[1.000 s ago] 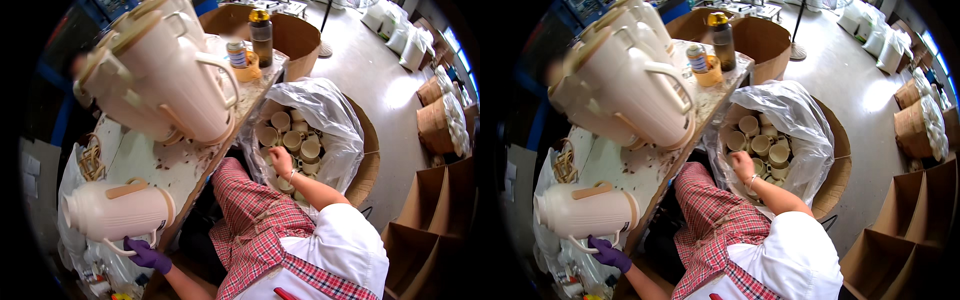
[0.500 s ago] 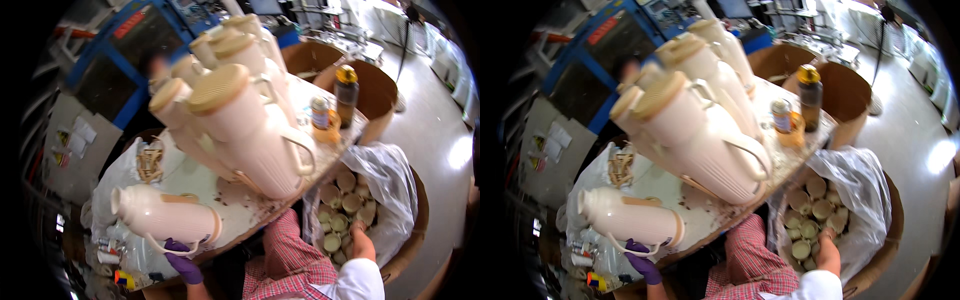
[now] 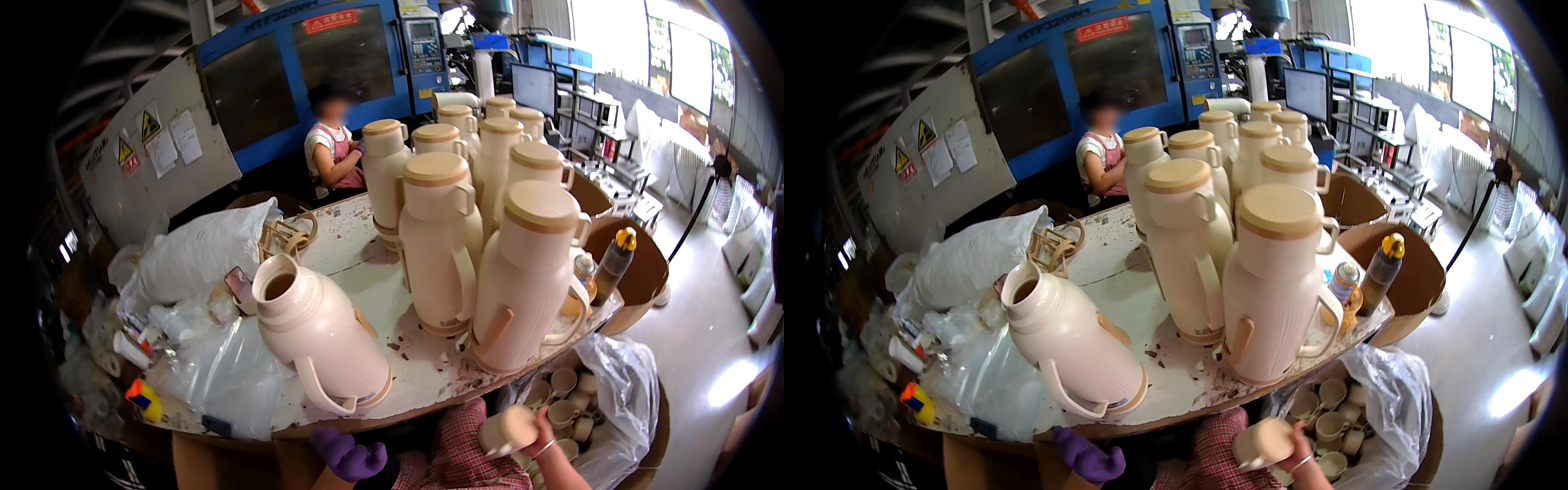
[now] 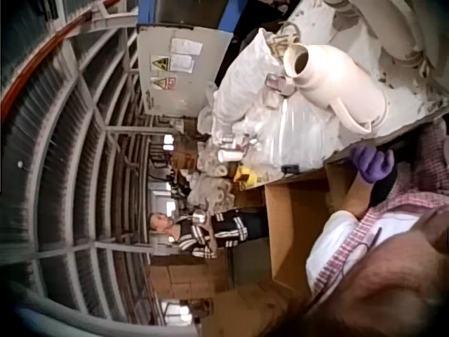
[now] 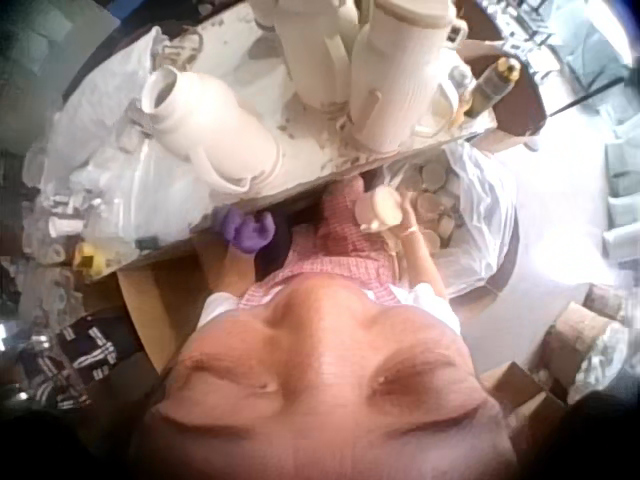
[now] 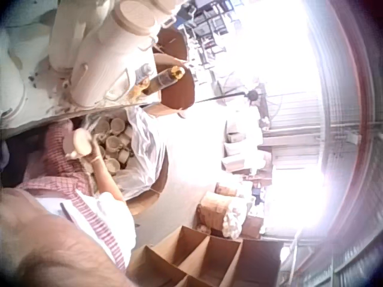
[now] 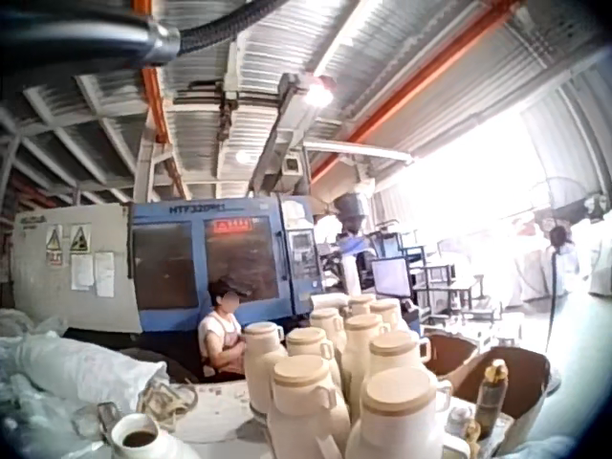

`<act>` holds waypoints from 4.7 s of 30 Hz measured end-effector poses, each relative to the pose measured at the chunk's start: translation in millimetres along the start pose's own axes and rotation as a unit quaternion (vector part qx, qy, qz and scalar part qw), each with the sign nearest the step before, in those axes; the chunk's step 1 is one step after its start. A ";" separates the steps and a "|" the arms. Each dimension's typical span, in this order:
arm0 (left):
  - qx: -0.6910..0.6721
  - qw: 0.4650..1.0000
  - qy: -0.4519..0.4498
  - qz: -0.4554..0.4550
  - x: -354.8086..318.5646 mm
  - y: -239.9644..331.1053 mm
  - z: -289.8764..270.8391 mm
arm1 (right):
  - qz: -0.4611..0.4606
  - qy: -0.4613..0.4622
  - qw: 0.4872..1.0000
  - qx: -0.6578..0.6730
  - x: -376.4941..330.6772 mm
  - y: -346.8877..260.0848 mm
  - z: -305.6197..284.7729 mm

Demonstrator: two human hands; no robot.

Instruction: The person assembles beige plastic pitchers by picking up a pitcher body and screwing on a lid. They repeat this process for multiple units, placing the finished pitchers on a table.

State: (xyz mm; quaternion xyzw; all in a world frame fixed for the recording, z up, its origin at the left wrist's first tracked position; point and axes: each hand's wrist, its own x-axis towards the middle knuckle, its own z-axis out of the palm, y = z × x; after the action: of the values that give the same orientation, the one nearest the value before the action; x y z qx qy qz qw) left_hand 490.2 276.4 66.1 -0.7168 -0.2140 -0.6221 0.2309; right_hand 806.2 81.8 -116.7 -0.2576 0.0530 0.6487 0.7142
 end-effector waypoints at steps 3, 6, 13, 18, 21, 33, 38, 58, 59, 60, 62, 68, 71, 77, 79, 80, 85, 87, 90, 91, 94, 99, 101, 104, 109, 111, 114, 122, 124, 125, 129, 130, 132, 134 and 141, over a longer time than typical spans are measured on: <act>-0.018 0.996 -0.049 -0.068 -19.0 -14.4 -18.9 | -0.075 0.096 0.958 -0.259 5.3 20.9 4.9; -0.065 0.991 -0.073 -0.095 -11.5 -27.1 -34.9 | -0.328 0.073 0.697 -0.633 4.8 15.8 16.6; -0.085 0.978 -0.057 -0.182 -29.5 -49.1 -39.6 | -0.260 0.002 0.257 -0.931 -16.4 70.7 155.0; -0.141 0.961 -0.006 -0.238 -44.6 -59.1 -20.2 | -0.340 0.067 0.270 -0.898 -14.9 95.4 150.5; -0.160 0.946 -0.027 -0.280 -58.2 -59.0 -11.7 | -0.313 0.061 0.292 -0.902 -12.4 87.9 143.1; -0.233 0.895 -0.123 -0.361 -135.1 -88.4 15.4 | -0.329 0.046 0.275 -0.902 0.5 88.6 155.7; -0.218 0.895 -0.086 -0.381 -137.1 -88.5 14.6 | -0.328 0.057 0.284 -0.899 2.7 89.7 154.4; -0.259 0.909 -0.170 -0.279 -145.3 -86.0 22.8 | -0.330 0.063 0.273 -0.902 2.2 85.6 147.0; -0.256 0.910 -0.179 -0.274 -146.3 -85.6 19.4 | -0.326 0.069 0.268 -0.904 1.9 85.4 145.8; -0.254 0.910 -0.188 -0.268 -146.5 -85.2 17.2 | -0.323 0.075 0.264 -0.906 0.2 85.6 145.6; -0.277 0.895 -0.200 -0.287 -146.0 -82.6 13.9 | -0.340 0.057 0.277 -0.897 -4.2 87.7 146.9; -0.266 0.888 -0.215 -0.308 -135.6 -83.1 12.6 | -0.335 0.070 0.271 -0.899 0.1 87.1 146.4; -0.246 0.902 -0.189 -0.301 -140.7 -80.9 20.1 | -0.341 0.070 0.272 -0.897 -1.1 88.6 151.0; -0.226 0.914 -0.166 -0.292 -137.1 -80.8 22.8 | -0.344 0.062 0.270 -0.897 1.4 87.4 147.3; -0.227 0.915 -0.165 -0.292 -133.6 -81.0 23.2 | -0.340 0.063 0.276 -0.897 1.5 87.5 145.4; -0.230 0.912 -0.166 -0.296 -136.3 -80.5 24.3 | -0.335 0.067 0.280 -0.897 1.0 87.2 145.3; -0.213 0.924 -0.164 -0.271 -146.3 -79.9 26.1 | -0.328 0.072 0.281 -0.899 0.3 87.5 151.5; -0.213 0.925 -0.157 -0.273 -145.6 -78.5 26.5 | -0.327 0.073 0.284 -0.899 -0.8 87.7 151.8; -0.221 0.920 -0.163 -0.281 -141.8 -78.9 25.2 | -0.324 0.067 0.293 -0.897 -1.8 87.2 154.7; -0.218 0.921 -0.162 -0.278 -142.0 -78.7 25.2 | -0.327 0.069 0.291 -0.896 -1.5 87.3 153.3; -0.211 0.925 -0.160 -0.271 -143.5 -78.3 25.3 | -0.333 0.072 0.288 -0.895 0.3 87.5 146.6; -0.209 0.925 -0.158 -0.276 -143.7 -78.0 25.6 | -0.323 0.068 0.298 -0.896 -1.0 87.2 154.4; -0.232 0.921 -0.167 -0.266 -138.6 -80.5 23.6 | -0.323 0.066 0.293 -0.897 -1.5 85.8 147.1; -0.232 0.918 -0.181 -0.265 -135.0 -81.5 21.4 | -0.311 0.070 0.301 -0.899 -4.0 87.9 153.2; -0.228 0.918 -0.180 -0.271 -142.0 -79.6 21.9 | -0.302 0.070 0.322 -0.895 -3.6 88.9 163.6; -0.220 0.922 -0.178 -0.266 -142.9 -79.4 22.7 | -0.290 0.068 0.327 -0.897 -4.4 88.0 169.9; -0.230 0.922 -0.179 -0.256 -146.0 -79.9 23.6 | -0.289 0.069 0.324 -0.898 -3.0 87.2 173.9; -0.235 0.915 -0.176 -0.276 -150.8 -77.7 24.9 | -0.307 0.059 0.311 -0.898 -3.7 82.1 150.5; -0.233 0.916 -0.177 -0.273 -149.7 -78.1 24.2 | -0.306 0.062 0.311 -0.898 -4.5 81.7 149.0; -0.233 0.917 -0.176 -0.273 -149.7 -78.6 24.3 | -0.306 0.064 0.311 -0.897 -4.2 82.2 149.3; -0.231 0.916 -0.176 -0.276 -153.9 -78.4 24.3 | -0.313 0.064 0.306 -0.897 -2.8 82.7 146.2; -0.230 0.917 -0.175 -0.274 -152.0 -78.7 24.5 | -0.316 0.065 0.306 -0.896 -2.4 82.8 144.4; -0.228 0.919 -0.174 -0.270 -146.5 -79.3 24.5 | -0.320 0.068 0.304 -0.895 -2.0 82.8 143.6; -0.228 0.919 -0.169 -0.273 -149.4 -79.0 25.0 | -0.317 0.073 0.302 -0.896 -3.3 84.9 145.7; -0.229 0.917 -0.178 -0.275 -148.6 -79.3 24.3 | -0.318 0.066 0.311 -0.893 -3.5 84.5 150.1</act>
State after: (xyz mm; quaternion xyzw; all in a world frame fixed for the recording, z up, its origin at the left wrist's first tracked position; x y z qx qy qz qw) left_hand 442.4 351.7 -78.9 -0.7617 -0.2915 -0.5556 -0.1618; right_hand 686.2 146.4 -11.3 -0.7778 -0.5976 0.0048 0.1946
